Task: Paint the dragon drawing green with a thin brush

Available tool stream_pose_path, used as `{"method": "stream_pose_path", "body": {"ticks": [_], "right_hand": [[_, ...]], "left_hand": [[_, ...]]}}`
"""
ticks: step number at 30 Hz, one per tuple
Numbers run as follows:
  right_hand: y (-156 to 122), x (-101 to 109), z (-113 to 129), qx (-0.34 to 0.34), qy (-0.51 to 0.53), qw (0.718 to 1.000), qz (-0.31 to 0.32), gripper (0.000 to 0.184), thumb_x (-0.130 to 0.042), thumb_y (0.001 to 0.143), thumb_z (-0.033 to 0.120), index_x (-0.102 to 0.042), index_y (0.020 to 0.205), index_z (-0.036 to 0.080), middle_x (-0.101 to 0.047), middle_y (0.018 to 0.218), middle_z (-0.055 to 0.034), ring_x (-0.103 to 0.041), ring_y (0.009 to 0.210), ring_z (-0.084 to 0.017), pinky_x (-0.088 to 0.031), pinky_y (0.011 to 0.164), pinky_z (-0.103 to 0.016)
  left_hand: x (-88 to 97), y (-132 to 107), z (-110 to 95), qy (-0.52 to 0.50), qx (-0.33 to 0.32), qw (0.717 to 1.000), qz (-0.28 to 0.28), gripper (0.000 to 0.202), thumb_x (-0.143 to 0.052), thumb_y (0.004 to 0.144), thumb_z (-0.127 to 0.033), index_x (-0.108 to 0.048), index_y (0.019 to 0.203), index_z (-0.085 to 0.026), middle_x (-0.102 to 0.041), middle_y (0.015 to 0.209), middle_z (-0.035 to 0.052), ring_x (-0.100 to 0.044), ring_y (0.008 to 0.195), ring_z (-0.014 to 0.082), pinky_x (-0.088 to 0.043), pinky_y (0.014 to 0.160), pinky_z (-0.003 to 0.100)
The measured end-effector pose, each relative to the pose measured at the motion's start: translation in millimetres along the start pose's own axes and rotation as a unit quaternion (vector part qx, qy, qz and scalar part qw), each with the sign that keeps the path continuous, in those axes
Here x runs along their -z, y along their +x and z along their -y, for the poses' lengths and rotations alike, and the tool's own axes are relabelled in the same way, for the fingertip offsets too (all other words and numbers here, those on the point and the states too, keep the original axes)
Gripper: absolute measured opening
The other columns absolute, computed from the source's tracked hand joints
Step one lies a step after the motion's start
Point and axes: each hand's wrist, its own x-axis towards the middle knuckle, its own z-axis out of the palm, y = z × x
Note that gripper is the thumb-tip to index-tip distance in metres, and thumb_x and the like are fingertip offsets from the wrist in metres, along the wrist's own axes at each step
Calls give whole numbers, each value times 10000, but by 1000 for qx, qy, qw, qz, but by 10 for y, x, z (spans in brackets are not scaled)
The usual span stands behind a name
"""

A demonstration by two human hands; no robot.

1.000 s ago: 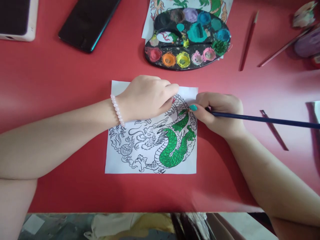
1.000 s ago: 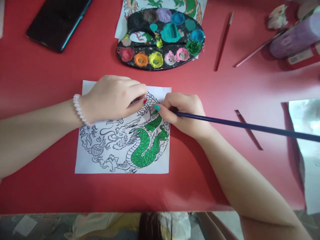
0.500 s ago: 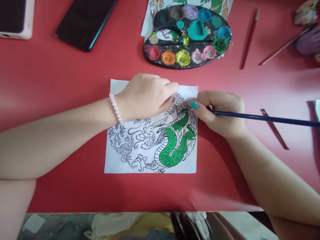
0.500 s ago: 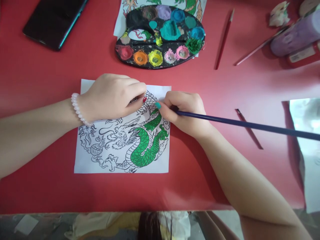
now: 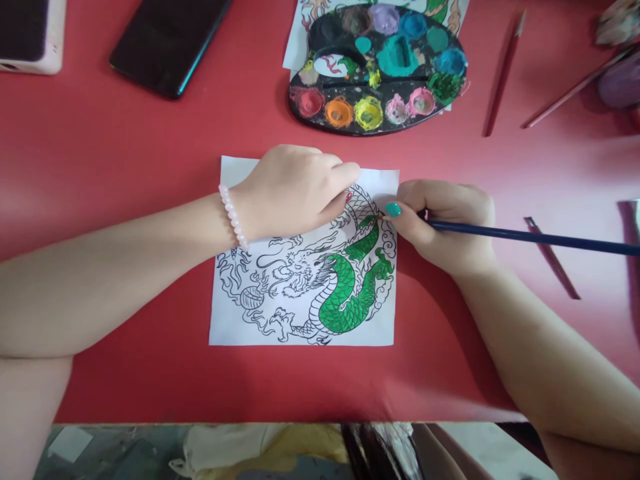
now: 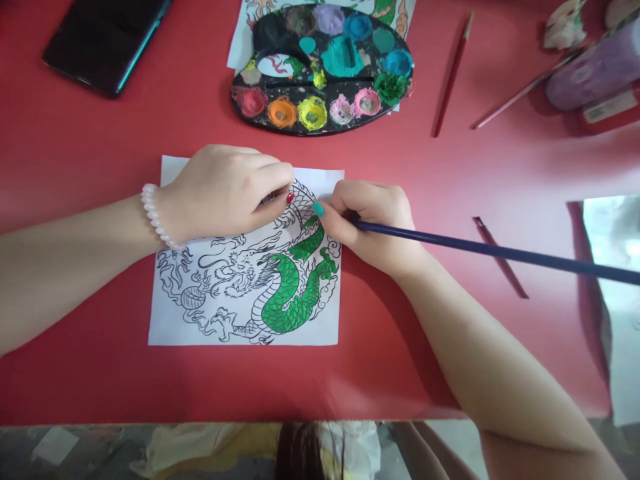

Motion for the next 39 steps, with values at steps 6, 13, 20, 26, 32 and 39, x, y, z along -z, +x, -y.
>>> {"method": "stream_pose_path", "body": {"ticks": [6,13,20,26,32,39], "right_hand": [[-11,-6,-3,-3,-21,1000,-15,325,-564,787,183,-372,525,181,-331,491,49,-277,468,-58,-237,442,-241],[-12,-6,-10,-6,-6,1000,-7,313,-568,793,238,-398,534,188,-361,498,41,-306,471,-63,-246,440,-246],[-12,-14,12,-12,-7,1000,-23,329,-559,803,235,-381,531,188,-338,502,47,-286,477,-65,-244,447,-244],[-11,-13,16,-10,-24,1000,-8,327,-558,801,207,-373,532,186,-336,501,44,-281,477,-63,-239,446,-247],[-10,-12,10,-8,-11,1000,-17,320,-555,799,217,-383,531,185,-342,499,46,-286,476,-60,-240,441,-245],[-16,-16,13,-19,-33,999,-25,344,-558,799,236,-365,518,186,-323,490,46,-269,470,-63,-233,445,-250]], "left_hand": [[5,6,-4,3,7,1000,15,265,-364,846,-249,-604,860,-138,-598,693,64,-561,642,158,-339,524,267],[17,5,-10,29,7,999,29,289,-339,861,-260,-605,887,-152,-621,737,66,-561,659,164,-288,499,272],[13,5,-10,25,8,999,22,266,-350,858,-269,-592,858,-160,-617,718,60,-550,629,155,-277,492,285],[9,4,-4,-6,16,1000,19,247,-361,853,-271,-587,848,-170,-618,714,57,-552,636,158,-290,509,285],[14,6,-6,2,13,1000,20,267,-357,847,-268,-603,853,-167,-617,706,60,-556,643,162,-328,529,286],[9,6,-3,31,7,999,19,273,-348,855,-281,-603,864,-184,-632,715,58,-557,638,165,-307,507,290]]}}
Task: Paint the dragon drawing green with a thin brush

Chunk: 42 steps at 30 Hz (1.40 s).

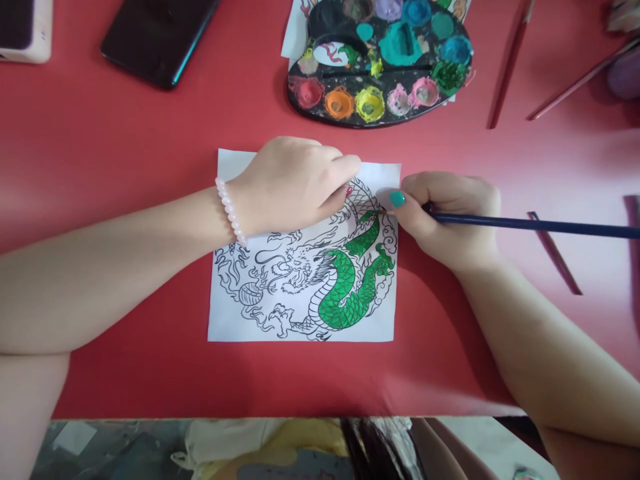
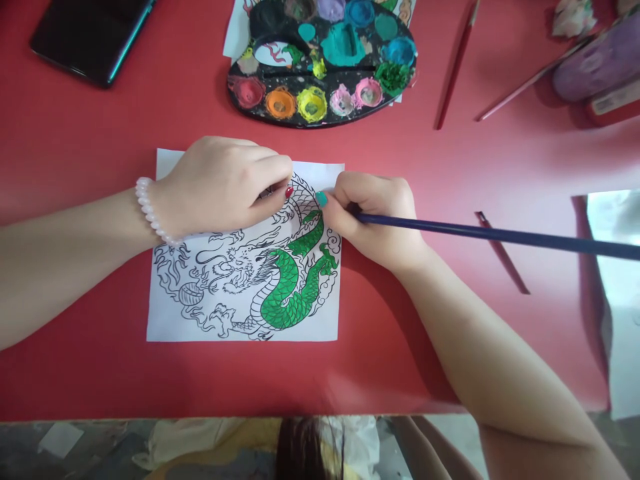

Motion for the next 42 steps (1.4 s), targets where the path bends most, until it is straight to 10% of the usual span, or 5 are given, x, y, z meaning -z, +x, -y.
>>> {"method": "stream_pose_path", "body": {"ticks": [42], "right_hand": [[1,2,-28,48,25,998,-13,306,-558,797,216,-390,544,181,-357,491,44,-333,468,-54,-267,431,-221]], "left_hand": [[12,0,-5,12,5,1000,15,300,-339,864,-285,-612,903,-165,-642,760,62,-555,663,171,-258,503,282]]}}
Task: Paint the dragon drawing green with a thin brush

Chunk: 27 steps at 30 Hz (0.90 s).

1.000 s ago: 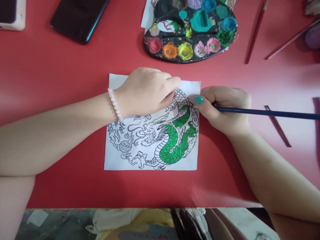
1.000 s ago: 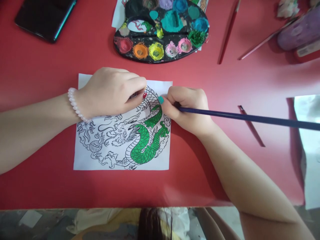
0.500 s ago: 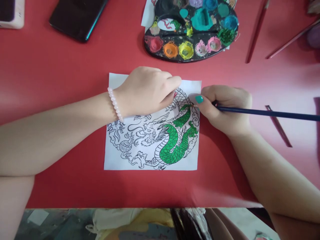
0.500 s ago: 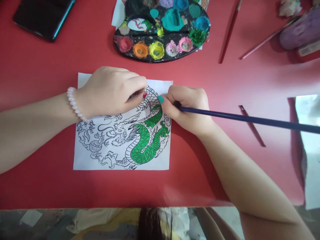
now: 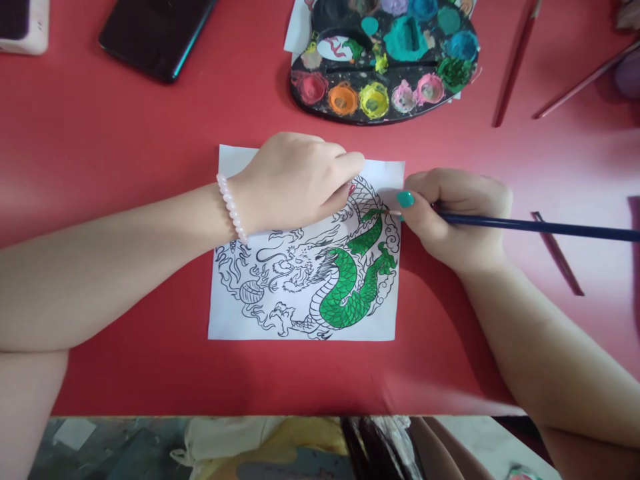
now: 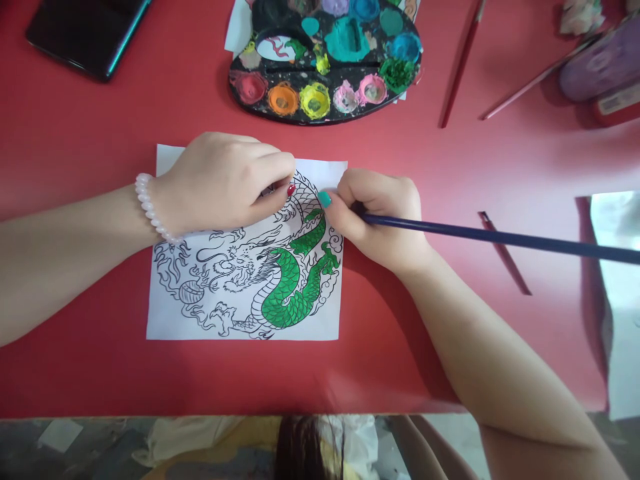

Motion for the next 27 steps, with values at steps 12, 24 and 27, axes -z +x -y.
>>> {"method": "stream_pose_path", "body": {"ticks": [12,24,27], "right_hand": [[-4,-22,4,11,64,995,79,296,-595,786,229,-408,562,185,-406,515,39,-354,471,-60,-266,441,-238],[5,-22,35,-7,52,995,87,312,-553,815,252,-385,561,189,-377,517,36,-333,482,-70,-248,448,-247],[11,-22,42,-7,43,995,92,307,-555,815,265,-394,564,193,-390,527,33,-348,491,-74,-257,456,-250]], "left_hand": [[13,-9,-10,-4,0,1000,-4,317,-328,855,-264,-616,934,-155,-636,783,68,-563,701,194,-301,534,312],[15,-5,-12,7,0,1000,-4,258,-345,857,-266,-584,882,-172,-634,764,45,-583,696,195,-200,490,307],[12,-3,-11,8,-3,1000,-9,250,-349,853,-263,-582,871,-174,-632,759,46,-582,690,197,-192,487,303]]}}
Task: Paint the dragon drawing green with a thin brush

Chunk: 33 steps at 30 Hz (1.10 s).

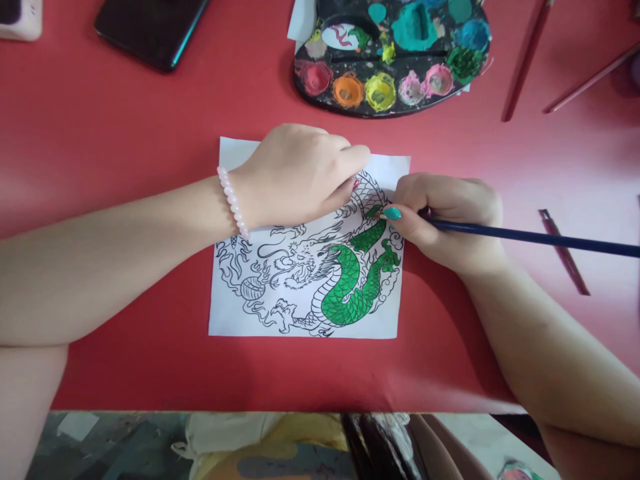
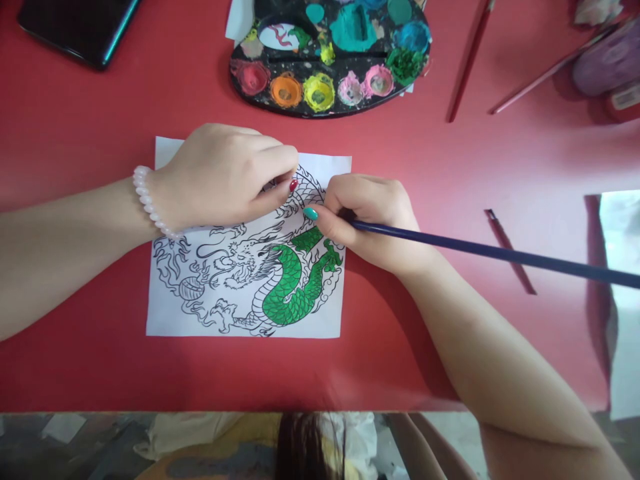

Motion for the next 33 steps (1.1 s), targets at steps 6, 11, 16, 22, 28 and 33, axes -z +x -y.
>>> {"method": "stream_pose_path", "body": {"ticks": [6,11,16,22,28,33], "right_hand": [[7,6,3,11,-1,1000,6,317,-559,809,262,-389,552,190,-382,520,42,-348,488,-71,-256,458,-249],[5,9,-9,11,9,1000,14,304,-588,789,247,-401,558,184,-390,532,46,-352,500,-65,-256,465,-246],[6,11,-11,23,17,1000,8,302,-591,786,229,-403,554,183,-384,521,46,-345,489,-62,-254,459,-243],[9,12,-3,13,8,1000,20,295,-569,798,240,-408,557,188,-401,524,37,-368,496,-72,-266,465,-250],[1,7,-4,4,1,1000,0,311,-561,809,266,-400,553,192,-396,518,37,-353,482,-72,-259,453,-251],[2,3,6,8,4,1000,19,310,-566,804,268,-399,553,194,-399,520,34,-369,497,-80,-263,467,-256]], "left_hand": [[-9,6,10,-17,-1,1000,0,247,-350,850,-275,-576,839,-178,-643,775,53,-581,693,200,-202,484,312],[-8,1,9,-14,-1,1000,-4,246,-353,847,-268,-581,846,-177,-643,769,59,-573,685,192,-197,487,309],[-3,-5,9,-6,1,1000,-2,242,-352,845,-257,-579,850,-175,-633,758,48,-570,680,191,-204,487,312],[-20,7,0,8,-2,1000,-5,245,-339,852,-275,-563,836,-176,-627,747,41,-568,672,188,-200,481,305],[-10,2,3,-5,-2,1000,11,279,-311,867,-292,-568,867,-183,-635,778,55,-550,681,185,-192,486,306],[-8,-3,6,-3,-1,1000,-2,249,-337,852,-274,-567,834,-181,-634,763,47,-555,676,177,-200,492,308]]}}
